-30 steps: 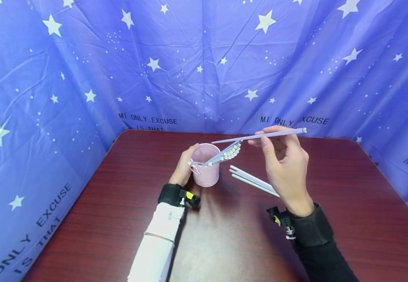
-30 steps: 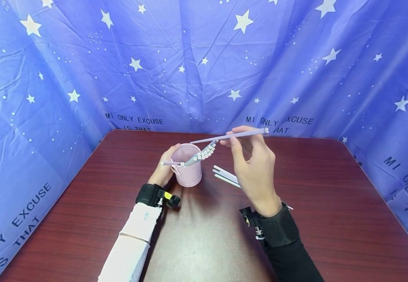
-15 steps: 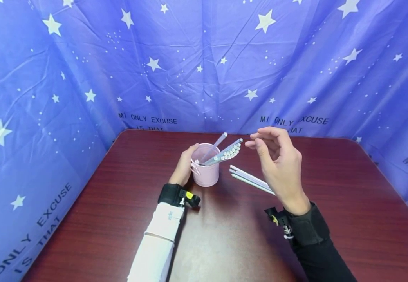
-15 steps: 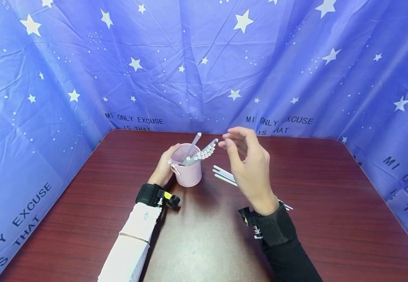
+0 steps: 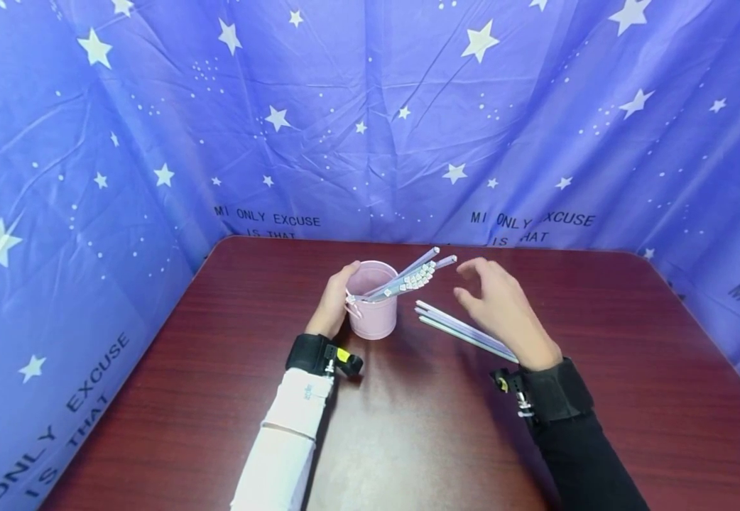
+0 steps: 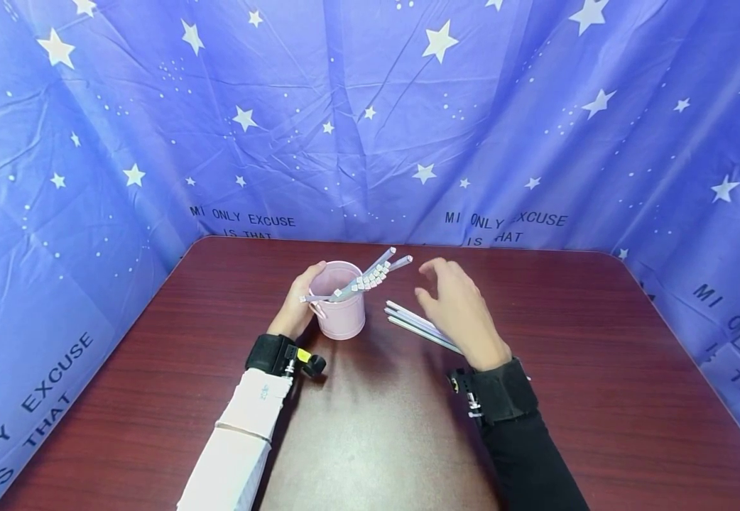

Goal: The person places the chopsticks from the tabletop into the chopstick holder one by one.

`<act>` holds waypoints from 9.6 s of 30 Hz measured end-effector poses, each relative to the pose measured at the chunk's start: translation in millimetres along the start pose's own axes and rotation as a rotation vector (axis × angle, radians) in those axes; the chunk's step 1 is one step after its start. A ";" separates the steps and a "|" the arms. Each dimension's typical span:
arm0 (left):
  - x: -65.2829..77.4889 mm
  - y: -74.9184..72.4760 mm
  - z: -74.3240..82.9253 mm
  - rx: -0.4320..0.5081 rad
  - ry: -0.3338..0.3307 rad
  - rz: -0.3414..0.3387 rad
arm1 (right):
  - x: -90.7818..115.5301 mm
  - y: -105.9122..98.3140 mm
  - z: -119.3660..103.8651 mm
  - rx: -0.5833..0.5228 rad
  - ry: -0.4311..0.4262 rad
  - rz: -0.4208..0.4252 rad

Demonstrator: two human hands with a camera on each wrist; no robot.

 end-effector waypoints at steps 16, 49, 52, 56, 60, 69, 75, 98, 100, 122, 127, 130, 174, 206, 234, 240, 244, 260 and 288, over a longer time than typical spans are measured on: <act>1.6 -0.9 0.2 0.002 -0.002 0.024 | 13.3 66.2 78.5 0.170 0.150 -0.441; -0.5 -1.6 -1.5 -0.002 -0.010 0.022 | 5.9 31.8 57.9 0.190 0.168 -0.250; -0.9 -1.7 -1.3 0.004 -0.005 0.017 | 4.4 19.7 49.6 0.194 0.138 -0.192; -0.2 -2.0 -0.8 0.002 0.001 0.013 | 4.1 5.9 41.5 0.190 0.123 -0.122; 0.2 -2.2 -0.7 0.004 0.001 0.011 | 4.3 -10.1 35.4 0.161 0.121 -0.013; -1.0 -2.1 -1.9 0.005 -0.001 0.008 | 8.2 -44.3 13.4 0.058 0.058 0.284; 0.4 -1.4 -0.2 0.009 0.000 0.013 | 11.8 -63.4 -9.3 -0.040 -0.093 0.428; -0.6 -1.6 -0.5 -0.002 -0.012 0.022 | 48.8 -111.2 -64.5 -0.590 -0.332 0.791; -0.9 -2.2 -0.7 -0.004 -0.007 0.024 | 48.8 -107.9 -70.9 -0.628 -0.353 0.775; -3.5 -1.1 -1.5 0.014 -0.008 0.021 | 24.6 -42.4 -81.5 -0.267 -0.299 0.445; -4.3 -1.0 -2.5 0.016 -0.021 0.018 | 22.5 -46.2 -70.5 -0.227 -0.262 0.468; -4.6 -1.4 -3.4 0.011 -0.028 0.018 | 20.1 -48.1 -60.7 -0.191 -0.229 0.479; -2.8 -1.9 -2.5 0.008 -0.014 0.020 | -4.0 125.2 144.7 0.262 0.173 -0.370; -2.9 -0.7 -2.1 0.018 -0.001 0.000 | 6.2 -10.3 12.7 0.137 0.068 0.098; -2.3 -1.1 -1.4 0.007 -0.001 0.014 | 34.4 -88.4 -49.6 -0.634 -0.297 0.702; -2.4 -1.6 -1.0 0.009 -0.001 0.011 | 31.6 -73.8 -65.2 -0.591 -0.311 0.615; -2.0 -1.6 -0.9 0.006 0.000 0.008 | 29.5 -62.3 -72.2 -0.482 -0.300 0.573; -1.5 -0.2 -0.4 -0.002 -0.022 0.015 | 26.2 -47.4 -71.8 -0.319 -0.286 0.518; -0.6 -0.5 -0.5 0.018 -0.027 0.021 | 17.2 69.7 43.5 0.229 0.144 -0.474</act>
Point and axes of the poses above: each hand's wrist, its own x-axis away from the middle knuckle, its own y-axis out of the palm, z = x × y, the point moved 9 cm from there along -x, towards the middle knuckle, and after that the axes turned 5 degrees about -y, right-handed, at the moved point
